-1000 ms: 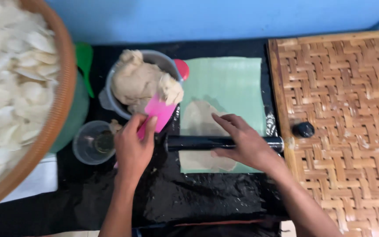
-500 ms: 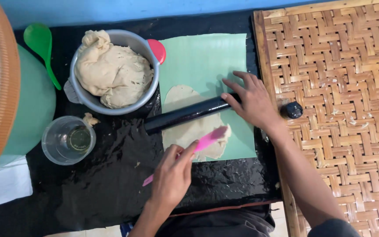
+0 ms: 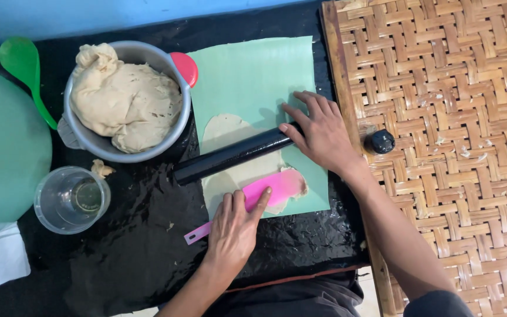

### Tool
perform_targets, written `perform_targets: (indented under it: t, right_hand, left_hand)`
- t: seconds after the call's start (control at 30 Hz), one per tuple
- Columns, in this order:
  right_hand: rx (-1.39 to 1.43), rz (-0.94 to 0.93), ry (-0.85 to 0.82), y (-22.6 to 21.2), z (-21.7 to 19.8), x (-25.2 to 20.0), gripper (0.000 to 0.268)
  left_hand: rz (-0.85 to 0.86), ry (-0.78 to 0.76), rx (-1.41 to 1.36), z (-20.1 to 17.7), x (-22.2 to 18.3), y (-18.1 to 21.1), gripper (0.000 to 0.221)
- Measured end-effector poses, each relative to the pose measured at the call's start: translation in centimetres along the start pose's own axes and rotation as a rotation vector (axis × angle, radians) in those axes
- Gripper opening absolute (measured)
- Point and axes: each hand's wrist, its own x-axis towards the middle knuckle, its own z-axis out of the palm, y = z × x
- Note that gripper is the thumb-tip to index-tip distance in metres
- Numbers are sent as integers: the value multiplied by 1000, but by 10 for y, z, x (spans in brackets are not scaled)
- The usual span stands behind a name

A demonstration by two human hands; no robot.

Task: The recorder is preparing dough products by flattening dough pieces using a rolling pin and a scraper on a plastic sheet.

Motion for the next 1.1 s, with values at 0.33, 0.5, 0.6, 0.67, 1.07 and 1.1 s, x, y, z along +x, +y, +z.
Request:
perform_targets:
  t: [0.33, 0.5, 0.6, 0.67, 1.07, 1.1]
  right_hand:
    - [4, 8, 2, -1, 0, 0, 45]
    - [1, 3, 7, -2, -1, 0, 46]
    - [-9, -7, 16, 0, 0, 1, 44]
    - [-8, -4, 3, -2, -2, 2, 44]
    - [-17, -11, 6, -2, -2, 4, 42]
    - [-18, -10, -3, -2, -2, 4, 41]
  left_hand:
    - [39, -106, -9, -38, 9, -21, 81]
    - [-53, -105, -114, -56, -2, 0, 75]
    - [112, 31, 38, -37, -8, 10, 82]
    - [114, 5, 52, -38, -5, 13, 79]
    - [24, -158, 126, -17, 3, 13, 68]
    - [25, -133, 108, -19, 3, 16, 65]
